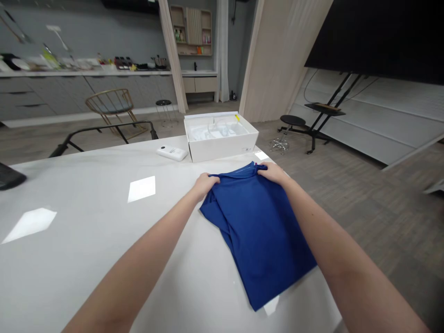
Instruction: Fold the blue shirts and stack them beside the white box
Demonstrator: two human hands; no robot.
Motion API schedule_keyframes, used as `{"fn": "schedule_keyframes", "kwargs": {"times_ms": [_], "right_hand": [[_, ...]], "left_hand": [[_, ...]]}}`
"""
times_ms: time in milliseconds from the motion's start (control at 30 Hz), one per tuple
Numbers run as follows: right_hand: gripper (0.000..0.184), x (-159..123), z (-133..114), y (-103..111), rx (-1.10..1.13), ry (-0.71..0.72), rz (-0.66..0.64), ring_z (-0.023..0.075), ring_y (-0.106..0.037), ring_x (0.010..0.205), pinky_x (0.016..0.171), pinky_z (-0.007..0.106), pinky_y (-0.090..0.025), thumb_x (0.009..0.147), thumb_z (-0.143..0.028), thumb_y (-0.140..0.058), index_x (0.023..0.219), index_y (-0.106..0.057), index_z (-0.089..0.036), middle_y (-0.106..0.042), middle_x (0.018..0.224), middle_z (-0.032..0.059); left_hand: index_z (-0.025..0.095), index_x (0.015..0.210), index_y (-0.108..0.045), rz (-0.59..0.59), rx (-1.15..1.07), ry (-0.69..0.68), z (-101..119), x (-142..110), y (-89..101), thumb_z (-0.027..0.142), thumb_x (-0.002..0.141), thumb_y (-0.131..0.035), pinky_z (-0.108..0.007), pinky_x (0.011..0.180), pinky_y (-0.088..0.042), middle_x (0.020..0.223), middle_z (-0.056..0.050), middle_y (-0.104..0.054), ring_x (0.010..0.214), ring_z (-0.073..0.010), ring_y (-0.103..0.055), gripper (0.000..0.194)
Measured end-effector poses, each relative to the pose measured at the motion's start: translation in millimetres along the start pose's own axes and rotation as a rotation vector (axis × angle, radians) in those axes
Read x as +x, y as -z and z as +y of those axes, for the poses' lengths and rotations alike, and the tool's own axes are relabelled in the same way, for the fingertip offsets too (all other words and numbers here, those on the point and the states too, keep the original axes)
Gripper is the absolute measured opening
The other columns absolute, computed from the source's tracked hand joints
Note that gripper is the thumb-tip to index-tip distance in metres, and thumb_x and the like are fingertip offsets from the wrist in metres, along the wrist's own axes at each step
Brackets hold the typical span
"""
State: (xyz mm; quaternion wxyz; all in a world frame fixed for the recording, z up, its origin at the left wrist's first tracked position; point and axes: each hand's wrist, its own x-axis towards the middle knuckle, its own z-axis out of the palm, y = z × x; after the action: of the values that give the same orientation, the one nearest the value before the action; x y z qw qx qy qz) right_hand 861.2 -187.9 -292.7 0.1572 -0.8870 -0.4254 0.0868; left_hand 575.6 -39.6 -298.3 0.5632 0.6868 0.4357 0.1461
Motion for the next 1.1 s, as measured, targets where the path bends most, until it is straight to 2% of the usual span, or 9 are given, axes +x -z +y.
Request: {"fn": "schedule_keyframes", "kwargs": {"times_ms": [100,200,367,533,667,767,867,967,1100], "right_hand": [[0.042,16,-1,2,0.065,0.041,-0.098,0.0275,-0.065,0.108,0.094,0.034,-0.048,0.077,-0.044,-0.071,0.111,-0.073,-0.02,-0.074,0.115,0.0077],[0.045,20,-1,2,0.187,0.156,-0.123,0.0255,-0.065,0.11,0.098,0.034,-0.048,0.08,-0.045,-0.071,0.116,-0.071,-0.019,-0.072,0.119,0.0074],[0.039,11,-2,-2,0.231,0.202,-0.032,0.0255,-0.065,0.112,0.102,0.037,-0.047,0.092,-0.046,-0.059,0.116,-0.072,-0.018,-0.072,0.122,0.0098],[0.041,8,-7,-6,0.084,0.162,0.252,0.0287,-0.065,0.111,0.096,0.04,-0.048,0.098,-0.048,-0.049,0.125,-0.064,-0.022,-0.072,0.12,0.0107],[0.044,8,-22,-20,-0.169,0.073,0.296,0.0336,-0.063,0.107,0.098,0.054,-0.041,0.1,-0.053,-0.04,0.123,-0.062,-0.021,-0.071,0.114,0.0151],[0.046,2,-37,-32,-0.274,0.034,0.438,0.0368,-0.052,0.121,0.106,0.064,-0.029,0.1,-0.05,-0.04,0.125,-0.059,-0.017,-0.063,0.128,0.0199],[0.05,-9,-49,-37,-0.245,0.078,0.602,0.0367,-0.039,0.136,0.113,0.065,-0.02,0.1,-0.044,-0.04,0.138,-0.05,-0.013,-0.049,0.146,0.0222],[0.049,-22,-53,-40,-0.146,0.26,0.501,0.0294,-0.04,0.139,0.117,0.051,-0.027,0.103,-0.041,-0.034,0.142,-0.049,-0.016,-0.046,0.15,0.017],[0.054,-35,-39,-44,-0.117,0.313,0.126,0.0252,-0.037,0.145,0.119,0.05,-0.028,0.104,-0.05,-0.026,0.151,-0.042,-0.027,-0.04,0.158,0.0074]], "left_hand": [[0.012,0.093,-0.069,-0.166,-0.132,0.161,19,13,5.4,0.027,0.063,-0.085,-0.032,0.071,-0.057,0.093,-0.013,-0.077,0.087,-0.0248,-0.072,0.037],[0.012,0.088,-0.07,-0.192,-0.098,0.201,29,18,3.8,0.023,0.059,-0.088,-0.03,0.07,-0.058,0.09,-0.013,-0.077,0.085,-0.0238,-0.072,0.036],[0.015,0.096,-0.073,-0.211,-0.16,-0.085,21,10,-13.4,0.022,0.077,-0.071,-0.032,0.084,-0.057,0.099,-0.01,-0.077,0.092,-0.0226,-0.072,0.02],[0.021,0.112,-0.068,0.178,0.122,-0.418,13,10,-26.0,0.035,0.095,-0.055,-0.037,0.094,-0.051,0.111,-0.009,-0.074,0.106,-0.0248,-0.068,0.026],[0.021,0.122,-0.062,0.346,0.549,-0.34,11,18,-25.5,0.046,0.099,-0.047,-0.043,0.09,-0.052,0.107,-0.015,-0.072,0.104,-0.031,-0.068,0.036],[0.015,0.133,-0.055,0.468,0.744,-0.382,10,13,-26.3,0.032,0.099,-0.048,-0.046,0.096,-0.049,0.123,-0.019,-0.066,0.115,-0.0326,-0.063,0.038],[0.012,0.143,-0.047,0.493,0.898,-0.715,13,-5,-36.8,0.016,0.096,-0.043,-0.05,0.117,-0.031,0.145,-0.019,-0.052,0.135,-0.0302,-0.048,0.047],[0.015,0.147,-0.045,0.252,0.981,-0.995,13,-22,-58.7,0.014,0.098,-0.034,-0.044,0.125,-0.018,0.155,-0.012,-0.045,0.145,-0.0229,-0.037,0.05],[0.016,0.152,-0.04,0.087,0.956,-0.693,2,-24,-83.2,0.046,0.104,-0.025,-0.048,0.124,-0.022,0.159,-0.012,-0.039,0.148,-0.0249,-0.033,0.059]]}}
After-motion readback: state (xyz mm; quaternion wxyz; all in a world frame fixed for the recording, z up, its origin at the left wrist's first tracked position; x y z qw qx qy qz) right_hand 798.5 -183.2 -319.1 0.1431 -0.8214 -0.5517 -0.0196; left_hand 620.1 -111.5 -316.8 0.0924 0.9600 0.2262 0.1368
